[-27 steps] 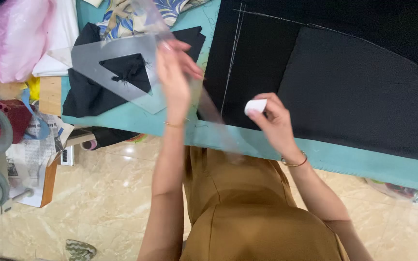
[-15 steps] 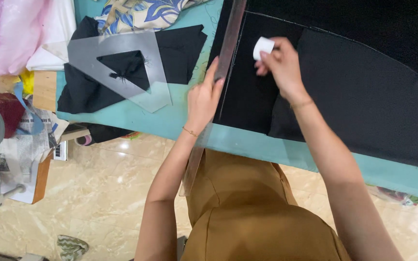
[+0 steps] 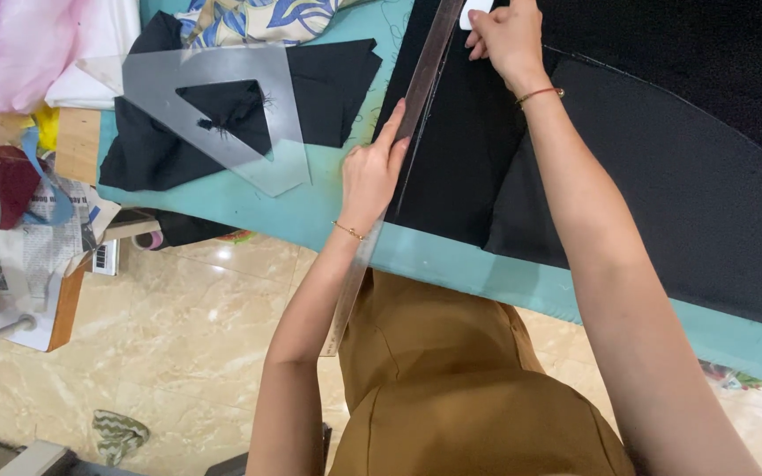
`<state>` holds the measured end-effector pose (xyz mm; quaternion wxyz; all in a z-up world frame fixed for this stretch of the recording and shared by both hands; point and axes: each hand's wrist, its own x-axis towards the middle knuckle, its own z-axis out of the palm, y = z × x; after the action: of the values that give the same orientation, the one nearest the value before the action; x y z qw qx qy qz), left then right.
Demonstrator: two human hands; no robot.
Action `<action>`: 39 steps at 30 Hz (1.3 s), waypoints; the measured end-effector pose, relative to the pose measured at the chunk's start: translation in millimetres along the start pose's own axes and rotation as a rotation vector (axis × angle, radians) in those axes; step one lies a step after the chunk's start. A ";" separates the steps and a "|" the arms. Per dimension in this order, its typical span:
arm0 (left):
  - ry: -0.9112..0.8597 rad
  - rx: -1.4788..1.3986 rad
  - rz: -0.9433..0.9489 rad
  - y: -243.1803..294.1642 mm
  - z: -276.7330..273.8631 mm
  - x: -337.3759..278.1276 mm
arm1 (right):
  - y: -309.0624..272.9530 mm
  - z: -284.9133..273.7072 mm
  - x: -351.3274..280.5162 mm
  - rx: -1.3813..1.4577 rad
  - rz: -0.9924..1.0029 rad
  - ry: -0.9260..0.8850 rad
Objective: Cutting a pattern piece from black fabric using tailor's chalk, a ruler, and large fabric scissors.
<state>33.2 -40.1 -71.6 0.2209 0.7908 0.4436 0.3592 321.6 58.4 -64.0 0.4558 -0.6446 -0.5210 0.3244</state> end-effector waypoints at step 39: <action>-0.107 -0.106 -0.208 8.5 1.0 2.9 | 25.5 -13.6 16.9 -0.179 0.009 -0.127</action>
<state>39.6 -41.9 -65.5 0.3217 0.7457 0.4913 0.3146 347.5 70.3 -81.5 0.3613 -0.6632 -0.5727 0.3188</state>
